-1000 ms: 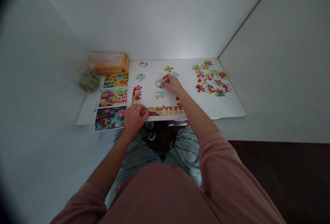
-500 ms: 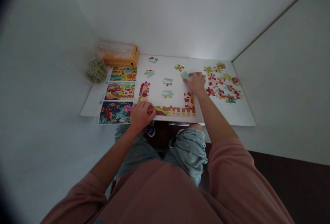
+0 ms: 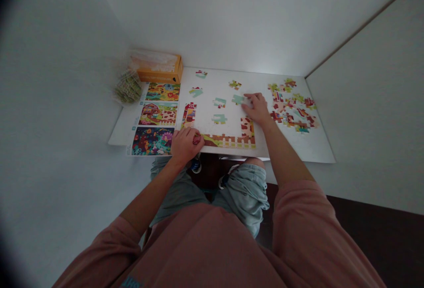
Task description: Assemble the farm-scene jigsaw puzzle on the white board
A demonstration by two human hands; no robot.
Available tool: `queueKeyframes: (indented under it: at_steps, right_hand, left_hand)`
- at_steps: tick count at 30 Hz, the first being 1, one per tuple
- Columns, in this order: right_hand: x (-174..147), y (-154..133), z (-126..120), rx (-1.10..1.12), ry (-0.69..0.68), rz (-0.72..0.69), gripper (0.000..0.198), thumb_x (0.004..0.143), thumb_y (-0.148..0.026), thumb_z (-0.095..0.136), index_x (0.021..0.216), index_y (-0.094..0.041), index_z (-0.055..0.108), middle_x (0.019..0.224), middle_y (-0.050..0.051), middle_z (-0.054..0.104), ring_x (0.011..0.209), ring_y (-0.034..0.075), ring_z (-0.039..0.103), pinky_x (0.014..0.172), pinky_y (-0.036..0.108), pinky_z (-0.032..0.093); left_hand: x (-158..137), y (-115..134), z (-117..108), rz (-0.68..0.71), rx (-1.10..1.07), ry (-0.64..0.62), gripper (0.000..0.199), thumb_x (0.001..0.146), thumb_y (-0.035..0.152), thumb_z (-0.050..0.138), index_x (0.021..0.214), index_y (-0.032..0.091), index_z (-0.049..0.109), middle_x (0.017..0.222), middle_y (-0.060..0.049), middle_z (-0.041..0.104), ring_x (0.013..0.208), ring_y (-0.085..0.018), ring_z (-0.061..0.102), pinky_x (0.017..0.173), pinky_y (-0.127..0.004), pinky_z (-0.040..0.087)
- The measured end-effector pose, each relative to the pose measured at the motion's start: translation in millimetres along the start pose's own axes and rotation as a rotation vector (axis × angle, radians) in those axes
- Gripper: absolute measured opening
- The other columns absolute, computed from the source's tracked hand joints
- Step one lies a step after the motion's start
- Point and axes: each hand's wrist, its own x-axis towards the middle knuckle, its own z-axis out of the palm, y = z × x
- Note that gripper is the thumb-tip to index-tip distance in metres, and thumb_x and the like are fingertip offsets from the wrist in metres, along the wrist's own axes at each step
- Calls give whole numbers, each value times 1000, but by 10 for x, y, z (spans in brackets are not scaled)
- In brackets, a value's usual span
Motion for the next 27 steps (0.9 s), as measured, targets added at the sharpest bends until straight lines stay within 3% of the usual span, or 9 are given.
queueKeyframes:
  at_steps: [13, 21, 27]
  right_hand:
    - [5, -80, -62, 25, 18, 57, 31, 73, -36, 32, 103, -30, 40, 105, -1, 40, 86, 17, 41, 79, 31, 28]
    - [55, -11, -47, 137, 33, 139, 33, 76, -36, 26, 107, -27, 33, 105, 0, 42, 81, 12, 42, 73, 25, 33]
    - [319, 94, -9, 107, -13, 219, 42, 74, -46, 21, 107, -23, 35, 96, 4, 47, 81, 15, 43, 71, 30, 32]
  left_hand:
    - [35, 62, -8, -12, 26, -21, 20, 72, 32, 31, 84, 26, 46, 85, -4, 48, 87, -21, 39, 74, -35, 25]
    - [64, 82, -9, -7, 45, -7, 19, 73, 32, 30, 83, 27, 45, 84, -4, 48, 85, -20, 40, 73, -35, 26]
    - [88, 95, -30, 5, 53, -2, 17, 72, 30, 32, 83, 27, 45, 82, -4, 49, 84, -20, 41, 72, -35, 27]
